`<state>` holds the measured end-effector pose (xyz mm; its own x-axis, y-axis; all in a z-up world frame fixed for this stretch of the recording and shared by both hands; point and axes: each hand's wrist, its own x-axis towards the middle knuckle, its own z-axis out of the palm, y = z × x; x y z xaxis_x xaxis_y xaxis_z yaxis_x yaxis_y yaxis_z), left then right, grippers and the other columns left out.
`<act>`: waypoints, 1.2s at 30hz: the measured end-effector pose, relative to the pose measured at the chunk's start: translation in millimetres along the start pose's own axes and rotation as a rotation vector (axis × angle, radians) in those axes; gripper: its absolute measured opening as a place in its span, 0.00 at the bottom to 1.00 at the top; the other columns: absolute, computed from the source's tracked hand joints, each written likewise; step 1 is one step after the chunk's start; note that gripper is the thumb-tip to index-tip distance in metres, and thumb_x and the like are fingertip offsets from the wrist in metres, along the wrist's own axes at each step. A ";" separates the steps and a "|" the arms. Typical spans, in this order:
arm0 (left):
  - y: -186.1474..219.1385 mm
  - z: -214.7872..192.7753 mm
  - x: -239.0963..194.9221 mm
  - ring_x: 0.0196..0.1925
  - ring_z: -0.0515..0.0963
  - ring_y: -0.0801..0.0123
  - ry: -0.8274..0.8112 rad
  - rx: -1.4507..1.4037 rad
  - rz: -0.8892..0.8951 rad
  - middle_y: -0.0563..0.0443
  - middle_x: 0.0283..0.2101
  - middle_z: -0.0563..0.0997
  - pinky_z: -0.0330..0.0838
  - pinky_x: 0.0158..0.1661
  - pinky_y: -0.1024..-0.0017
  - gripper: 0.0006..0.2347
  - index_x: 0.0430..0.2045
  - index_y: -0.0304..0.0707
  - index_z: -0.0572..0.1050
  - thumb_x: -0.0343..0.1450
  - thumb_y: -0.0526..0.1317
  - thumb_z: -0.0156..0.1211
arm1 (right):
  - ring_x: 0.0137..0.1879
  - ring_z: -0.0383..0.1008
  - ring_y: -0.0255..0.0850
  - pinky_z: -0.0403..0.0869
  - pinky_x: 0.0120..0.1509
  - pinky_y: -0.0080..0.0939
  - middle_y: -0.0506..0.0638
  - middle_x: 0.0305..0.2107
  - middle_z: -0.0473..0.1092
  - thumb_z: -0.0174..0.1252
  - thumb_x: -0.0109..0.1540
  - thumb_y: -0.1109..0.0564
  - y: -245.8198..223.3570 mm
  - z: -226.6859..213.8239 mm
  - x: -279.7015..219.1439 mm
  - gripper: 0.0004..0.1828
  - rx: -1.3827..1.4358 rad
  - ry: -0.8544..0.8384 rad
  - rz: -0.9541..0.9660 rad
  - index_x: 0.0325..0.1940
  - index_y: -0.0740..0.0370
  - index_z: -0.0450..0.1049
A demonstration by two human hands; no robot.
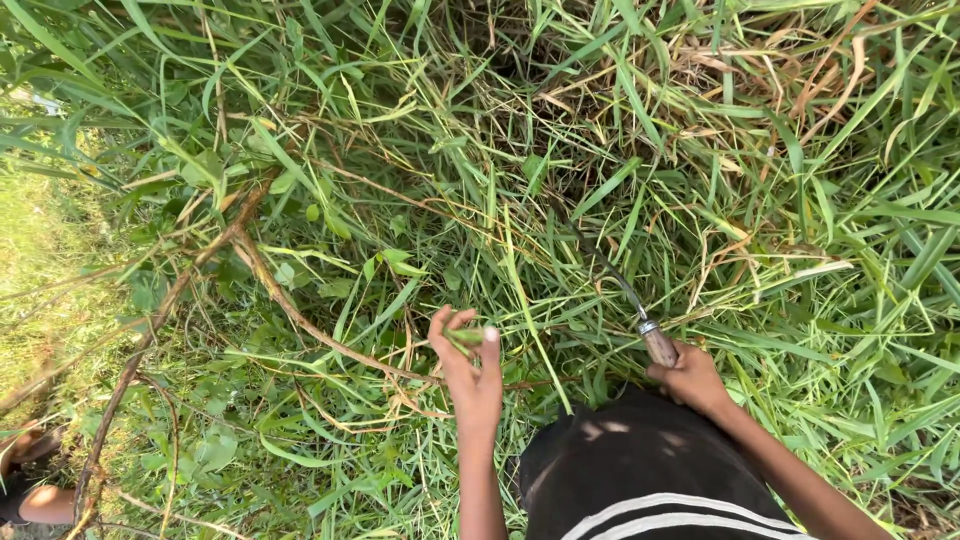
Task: Using a sickle to cut and prepare long vines or plant stalks in an outdoor field.
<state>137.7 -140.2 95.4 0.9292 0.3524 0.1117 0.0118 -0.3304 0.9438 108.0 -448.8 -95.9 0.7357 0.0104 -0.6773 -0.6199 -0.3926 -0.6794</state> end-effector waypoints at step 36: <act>-183.6 110.7 -118.2 0.53 0.76 0.28 -0.488 0.336 -0.041 0.17 0.61 0.68 0.76 0.50 0.50 0.31 0.67 0.25 0.57 0.77 0.48 0.64 | 0.25 0.72 0.36 0.76 0.27 0.37 0.50 0.27 0.73 0.68 0.50 0.59 -33.9 -56.1 24.7 0.33 -0.122 -0.218 -0.074 0.60 0.61 0.69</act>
<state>66.5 -218.1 -125.5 0.9870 -0.0468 -0.1536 0.0932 -0.6120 0.7854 162.5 -486.9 -73.7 0.6934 0.2364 -0.6807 -0.5192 -0.4911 -0.6994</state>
